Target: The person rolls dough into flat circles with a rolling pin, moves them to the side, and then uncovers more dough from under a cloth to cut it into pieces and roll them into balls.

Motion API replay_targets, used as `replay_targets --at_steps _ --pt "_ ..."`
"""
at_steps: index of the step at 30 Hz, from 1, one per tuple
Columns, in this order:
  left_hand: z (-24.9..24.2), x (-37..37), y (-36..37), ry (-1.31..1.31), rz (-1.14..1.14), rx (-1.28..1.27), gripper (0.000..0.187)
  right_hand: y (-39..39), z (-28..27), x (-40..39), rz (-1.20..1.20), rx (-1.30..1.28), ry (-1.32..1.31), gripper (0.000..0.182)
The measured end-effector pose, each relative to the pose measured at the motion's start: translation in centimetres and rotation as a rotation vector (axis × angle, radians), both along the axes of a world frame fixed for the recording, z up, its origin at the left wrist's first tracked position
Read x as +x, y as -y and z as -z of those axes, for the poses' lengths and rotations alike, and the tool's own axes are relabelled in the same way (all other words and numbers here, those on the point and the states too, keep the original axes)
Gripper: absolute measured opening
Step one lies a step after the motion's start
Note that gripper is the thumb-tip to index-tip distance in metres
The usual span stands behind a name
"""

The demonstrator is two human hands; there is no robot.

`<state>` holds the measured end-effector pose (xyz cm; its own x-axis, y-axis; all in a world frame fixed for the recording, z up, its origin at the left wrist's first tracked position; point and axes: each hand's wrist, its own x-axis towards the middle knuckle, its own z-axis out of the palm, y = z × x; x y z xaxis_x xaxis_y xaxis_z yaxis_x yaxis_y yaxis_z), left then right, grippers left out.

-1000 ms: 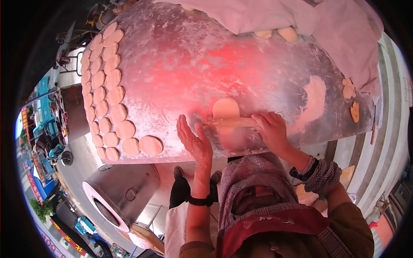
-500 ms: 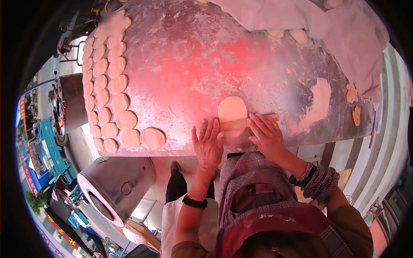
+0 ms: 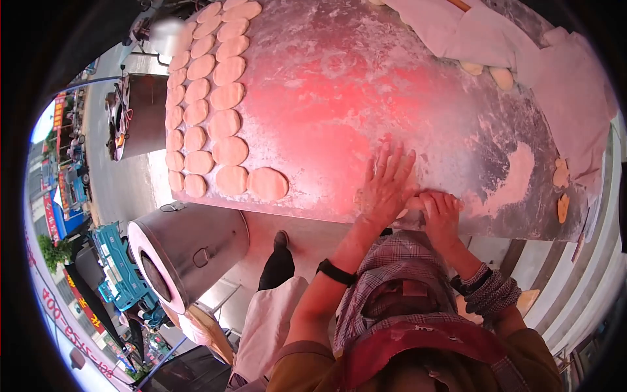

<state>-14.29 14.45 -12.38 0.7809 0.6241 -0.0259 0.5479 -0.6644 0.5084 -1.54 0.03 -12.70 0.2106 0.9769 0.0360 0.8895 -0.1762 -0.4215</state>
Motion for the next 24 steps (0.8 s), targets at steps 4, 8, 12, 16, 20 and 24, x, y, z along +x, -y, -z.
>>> replay_targets --at_steps 4,8,12,16,20,24 --pt "2.1 1.1 -0.1 0.031 0.175 -0.029 0.065 2.4 -2.0 2.3 0.069 -0.038 0.073 0.032" --pt "2.5 -5.1 -6.4 -0.331 -0.157 0.070 0.068 4.1 -2.5 2.4 0.090 -0.002 0.009 0.035" --pt "2.9 -4.6 -7.9 -0.282 -0.463 0.225 0.072 3.0 -3.8 5.7 0.286 0.065 -0.082 0.038" --pt "3.3 -2.0 -5.9 -0.282 -0.018 0.130 0.068 2.0 -2.6 10.4 0.526 0.025 -0.194 0.037" --pt "4.4 -0.7 -8.5 -0.463 -0.291 0.397 0.065 1.1 -2.6 13.4 0.466 -0.159 -0.180 0.035" --pt "4.2 4.5 -8.0 -0.050 -0.336 0.296 0.061 0.1 -1.9 14.8 0.343 -0.145 -0.134 0.033"
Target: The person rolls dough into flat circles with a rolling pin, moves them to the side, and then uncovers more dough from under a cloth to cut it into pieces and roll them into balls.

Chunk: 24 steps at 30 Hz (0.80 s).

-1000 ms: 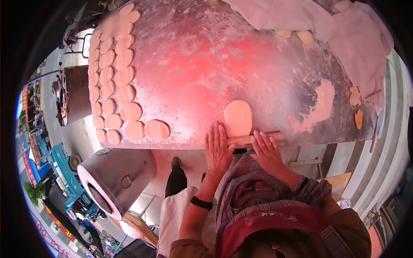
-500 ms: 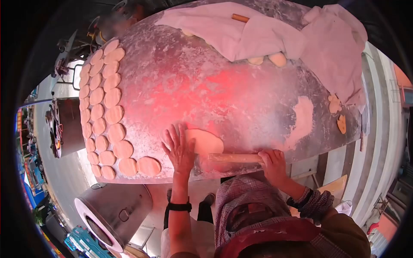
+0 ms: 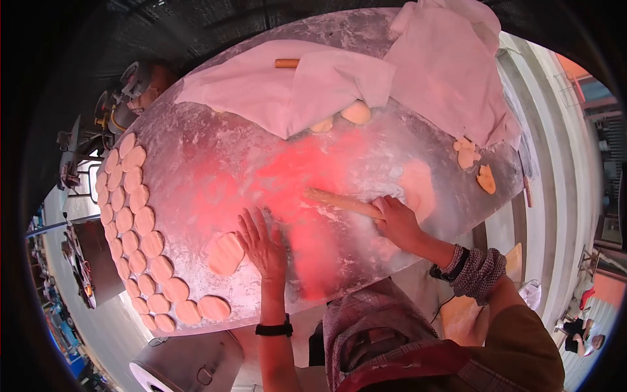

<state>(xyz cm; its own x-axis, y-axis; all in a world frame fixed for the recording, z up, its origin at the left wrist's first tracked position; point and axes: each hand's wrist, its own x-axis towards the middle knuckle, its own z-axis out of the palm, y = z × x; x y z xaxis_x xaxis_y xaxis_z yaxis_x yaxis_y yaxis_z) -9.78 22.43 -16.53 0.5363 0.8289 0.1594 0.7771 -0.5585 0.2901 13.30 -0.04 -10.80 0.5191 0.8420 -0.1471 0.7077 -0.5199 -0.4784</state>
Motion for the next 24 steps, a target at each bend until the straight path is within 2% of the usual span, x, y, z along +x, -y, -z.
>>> replay_targets --at_steps 2,4,8,9,11,12,13,15,17,18,20,21,24 --pt "-0.7 4.1 1.7 0.044 0.265 -0.027 0.058 -0.1 -0.4 -0.1 0.035 -0.003 -0.024 0.033" --pt "-0.6 7.6 2.2 0.123 0.271 -0.075 0.056 0.0 -1.4 0.6 0.060 0.000 -0.043 0.033" --pt "-0.9 13.7 0.6 0.373 0.322 -0.135 0.048 3.0 -2.7 4.2 0.435 -0.033 -0.184 0.029" --pt "-0.9 15.1 0.3 0.369 0.310 -0.130 0.048 5.0 -1.8 5.6 0.448 0.019 -0.031 0.030" --pt "-1.1 18.0 -0.6 0.374 0.448 -0.194 0.047 8.7 0.4 8.4 0.457 0.090 0.228 0.031" --pt "-0.6 19.5 -1.1 0.363 0.436 -0.184 0.047 10.1 1.1 9.6 0.458 0.104 0.336 0.032" --pt "0.4 21.2 -1.5 0.410 0.375 -0.183 0.049 11.3 1.9 10.3 0.445 0.114 0.323 0.032" --pt "0.6 24.6 -2.0 0.454 0.302 -0.167 0.050 12.8 3.2 11.3 0.514 0.026 0.483 0.035" --pt "-0.5 27.4 -1.7 0.510 0.024 -0.182 0.051 12.9 3.8 11.3 0.461 -0.001 0.510 0.036" --pt "-0.1 28.6 -1.3 0.505 0.022 -0.183 0.051 13.1 3.8 11.3 0.423 -0.041 0.551 0.038" --pt "1.0 30.3 -0.6 0.590 -0.145 0.023 0.050 12.9 3.7 11.3 0.418 -0.023 0.545 0.039" --pt "0.8 30.2 -0.4 0.585 -0.147 0.023 0.050 12.9 3.6 11.3 0.414 -0.005 0.541 0.041" --pt "-0.2 26.4 0.1 0.759 -0.050 -0.410 0.053 12.9 3.6 11.4 0.375 0.079 0.558 0.040"
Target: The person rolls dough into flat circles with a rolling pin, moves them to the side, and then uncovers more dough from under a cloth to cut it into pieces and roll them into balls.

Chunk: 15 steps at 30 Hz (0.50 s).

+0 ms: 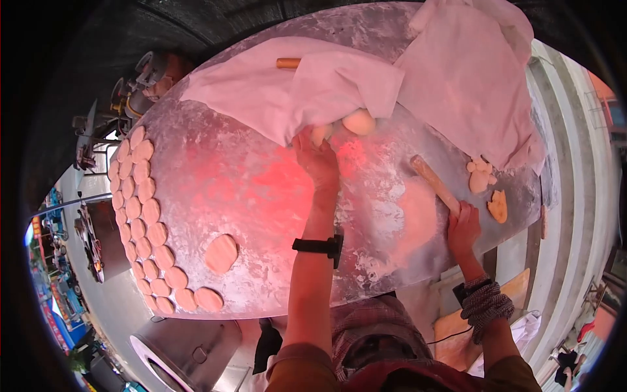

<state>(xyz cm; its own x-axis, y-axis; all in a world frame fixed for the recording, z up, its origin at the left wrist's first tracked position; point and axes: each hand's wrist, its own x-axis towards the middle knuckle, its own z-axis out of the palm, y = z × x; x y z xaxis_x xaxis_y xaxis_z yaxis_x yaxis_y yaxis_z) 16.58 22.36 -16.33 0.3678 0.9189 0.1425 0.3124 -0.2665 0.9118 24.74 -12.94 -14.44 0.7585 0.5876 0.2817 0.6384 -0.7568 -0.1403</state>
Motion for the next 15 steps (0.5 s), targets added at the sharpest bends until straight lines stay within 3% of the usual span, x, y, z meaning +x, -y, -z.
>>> replay_targets --at_steps 1,3,4,6,10,12,13,14,15 --pt "-0.2 -2.6 0.5 0.041 0.102 -0.088 0.055 0.0 0.0 0.1 0.003 0.009 -0.007 0.040" --pt "-1.2 -8.4 2.7 -0.226 0.349 -0.116 0.056 0.1 0.1 0.3 -0.018 0.037 -0.007 0.038" --pt "-1.3 -9.1 3.7 -0.233 0.369 -0.115 0.056 0.1 0.1 0.3 0.003 0.037 -0.012 0.038" --pt "-1.7 -10.8 6.1 -0.393 0.342 0.240 0.055 0.0 -0.2 0.3 -0.001 0.022 -0.022 0.037" --pt "-1.4 -9.2 13.1 -0.350 0.588 0.293 0.059 0.0 -0.1 0.3 0.006 0.020 0.013 0.038" --pt "-0.9 -8.8 15.2 -0.175 0.720 0.321 0.060 0.0 0.0 0.5 -0.009 0.031 0.002 0.039" --pt "-0.8 -8.4 15.7 -0.174 0.638 0.342 0.048 0.1 0.0 0.5 -0.008 0.027 0.002 0.039" --pt "-0.6 -7.5 16.0 -0.171 0.641 0.337 0.048 0.2 0.0 0.6 -0.005 0.020 0.003 0.039" --pt "-0.5 -6.2 16.0 -0.150 0.462 0.265 0.045 0.1 0.1 0.6 -0.002 0.021 0.004 0.039"
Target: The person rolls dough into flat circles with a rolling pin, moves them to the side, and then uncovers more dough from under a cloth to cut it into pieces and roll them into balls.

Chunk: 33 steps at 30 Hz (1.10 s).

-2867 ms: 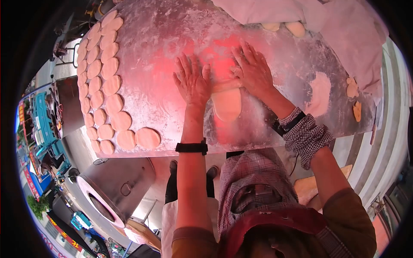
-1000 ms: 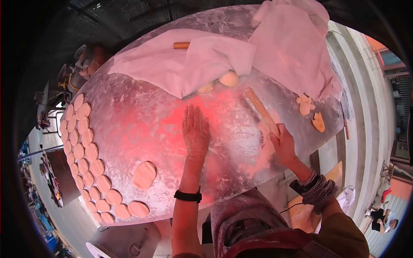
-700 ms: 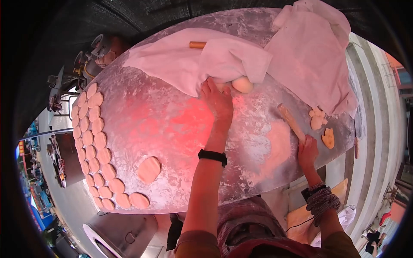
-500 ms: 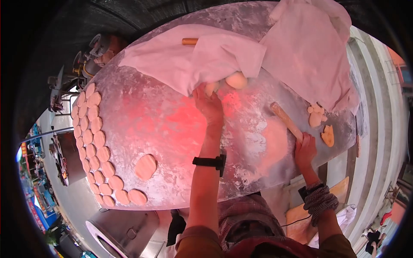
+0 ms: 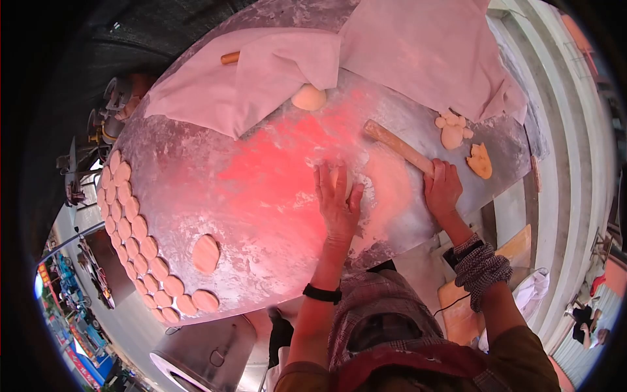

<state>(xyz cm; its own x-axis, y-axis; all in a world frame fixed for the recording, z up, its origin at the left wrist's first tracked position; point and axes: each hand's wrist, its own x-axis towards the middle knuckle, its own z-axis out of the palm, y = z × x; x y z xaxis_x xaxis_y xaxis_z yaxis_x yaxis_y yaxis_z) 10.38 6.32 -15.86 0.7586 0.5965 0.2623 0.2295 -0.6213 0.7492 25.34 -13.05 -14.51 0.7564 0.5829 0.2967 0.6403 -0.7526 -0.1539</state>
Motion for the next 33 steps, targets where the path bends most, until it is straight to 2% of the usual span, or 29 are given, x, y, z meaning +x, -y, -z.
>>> replay_targets --at_steps 1,3,5,6,7,9,11,13,14,15,17,22,23,25,27,28,29,31,33 --pt "0.2 1.0 0.2 0.027 -0.179 -0.063 0.041 0.0 0.1 -0.1 0.004 0.002 -0.001 0.038" --pt "1.0 1.3 1.6 0.025 -0.115 -0.014 0.038 0.1 0.0 -0.1 -0.001 0.001 -0.006 0.038" --pt "1.2 0.4 2.9 0.038 0.278 -0.007 0.034 0.1 0.0 -0.2 -0.012 0.009 -0.004 0.038" --pt "0.4 0.1 2.4 -0.006 0.327 0.092 0.032 0.1 0.0 -0.2 -0.009 0.003 0.001 0.037" --pt "-0.3 0.2 1.9 -0.005 0.321 0.099 0.032 0.0 0.0 -0.1 -0.005 -0.003 0.006 0.037" --pt "-1.7 0.3 1.0 -0.133 -0.112 0.300 0.034 -0.1 -0.1 0.2 -0.008 0.010 -0.005 0.036" --pt "-1.2 0.4 2.3 -0.127 -0.093 0.280 0.035 0.1 -0.3 -0.2 -0.028 0.016 -0.021 0.036" --pt "-0.2 -0.2 4.2 0.023 0.194 0.065 0.035 0.0 0.0 -0.1 -0.008 0.007 0.002 0.035" --pt "0.2 -1.1 4.2 0.061 0.268 0.066 0.035 0.0 0.0 -0.2 -0.021 0.011 -0.003 0.035" --pt "0.3 -2.5 3.1 0.054 0.254 0.070 0.035 0.1 0.0 -0.3 -0.019 0.012 0.004 0.036" --pt "0.5 -5.8 -0.3 -0.025 0.078 0.202 0.036 -0.1 0.1 0.1 -0.030 0.018 0.012 0.037" --pt "-0.5 -11.8 -1.7 -0.097 0.002 0.190 0.040 0.1 0.4 -0.1 -0.033 -0.006 0.023 0.041" --pt "-0.6 -12.9 -1.5 -0.130 0.124 0.048 0.036 0.1 0.3 -0.2 -0.047 -0.006 0.017 0.041" --pt "-0.2 -14.6 -3.3 -0.216 -0.093 -0.006 0.039 0.0 0.2 -0.2 -0.038 -0.005 0.013 0.042" --pt "-0.4 -15.7 -5.7 -0.347 -0.359 0.104 0.046 0.1 0.3 -0.2 -0.041 -0.008 0.009 0.042" --pt "-0.1 -15.4 -6.3 -0.307 -0.384 0.063 0.051 0.1 0.4 -0.2 -0.033 -0.009 0.007 0.042" --pt "0.5 -14.3 -6.2 -0.307 -0.393 0.067 0.051 -0.1 0.7 0.0 -0.041 -0.004 0.007 0.042" --pt "1.5 -11.9 -3.7 -0.318 -0.241 0.096 0.062 0.3 0.9 -0.1 -0.020 -0.021 -0.003 0.041" --pt "1.0 -11.4 -2.9 -0.392 -0.163 0.156 0.064 -0.1 0.6 -0.5 -0.031 0.004 0.010 0.043"
